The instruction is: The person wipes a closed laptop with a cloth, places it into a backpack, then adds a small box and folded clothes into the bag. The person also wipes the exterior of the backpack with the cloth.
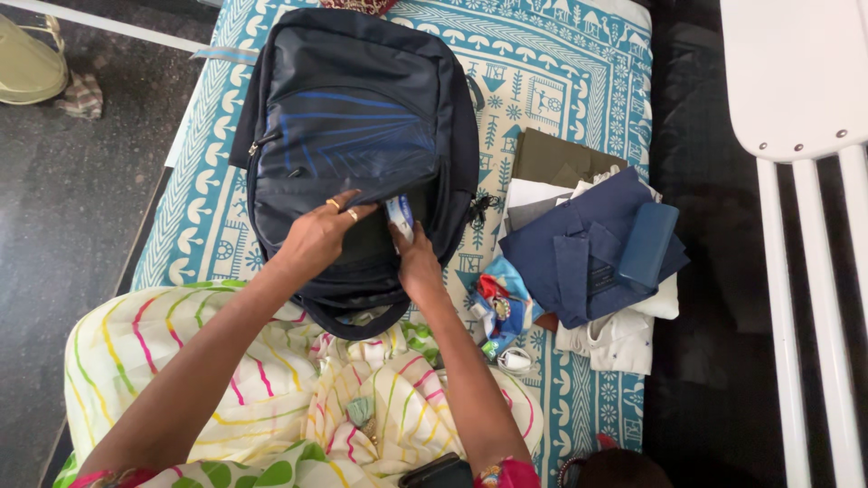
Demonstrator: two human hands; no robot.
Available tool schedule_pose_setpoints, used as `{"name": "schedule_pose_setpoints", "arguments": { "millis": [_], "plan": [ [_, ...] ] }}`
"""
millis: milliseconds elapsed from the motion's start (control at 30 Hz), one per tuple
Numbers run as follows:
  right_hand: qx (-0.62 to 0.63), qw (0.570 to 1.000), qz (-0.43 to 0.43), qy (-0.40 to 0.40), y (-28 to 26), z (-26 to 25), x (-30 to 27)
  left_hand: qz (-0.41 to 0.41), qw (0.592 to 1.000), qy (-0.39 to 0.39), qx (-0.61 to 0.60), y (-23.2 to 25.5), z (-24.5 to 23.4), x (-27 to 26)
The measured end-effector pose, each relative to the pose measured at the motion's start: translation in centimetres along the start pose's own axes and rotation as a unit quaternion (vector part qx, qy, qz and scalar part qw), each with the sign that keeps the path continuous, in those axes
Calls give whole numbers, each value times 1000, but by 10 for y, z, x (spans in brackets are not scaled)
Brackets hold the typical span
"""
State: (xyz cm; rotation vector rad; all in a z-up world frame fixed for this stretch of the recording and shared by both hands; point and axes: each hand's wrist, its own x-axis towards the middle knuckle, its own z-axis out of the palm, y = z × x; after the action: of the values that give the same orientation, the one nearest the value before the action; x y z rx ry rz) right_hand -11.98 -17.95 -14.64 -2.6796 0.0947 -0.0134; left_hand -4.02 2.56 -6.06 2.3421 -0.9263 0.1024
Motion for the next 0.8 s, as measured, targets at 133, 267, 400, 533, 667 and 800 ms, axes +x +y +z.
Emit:
{"name": "schedule_pose_setpoints", "arguments": {
  "millis": [133,267,400,533,667,800],
  "plan": [
    [18,996,3,82,2,10,14,37,999,1,-30,6,-7,-2],
    [-69,991,-41,109,13,19,35,31,998,7,-51,-2,-7,0],
    [-68,984,-64,150,20,29,54,-1,996,48,-79,-21,-6,7],
    [-48,990,-37,130,19,27,62,-41,990,49,-125,-31,-3,9],
    [4,994,-8,106,7,16,60,-38,988,59,-137,-31,0,6],
    [-4,991,37,127,-3,11,62,-46,989,44,-130,-29,3,2]
  ]
}}
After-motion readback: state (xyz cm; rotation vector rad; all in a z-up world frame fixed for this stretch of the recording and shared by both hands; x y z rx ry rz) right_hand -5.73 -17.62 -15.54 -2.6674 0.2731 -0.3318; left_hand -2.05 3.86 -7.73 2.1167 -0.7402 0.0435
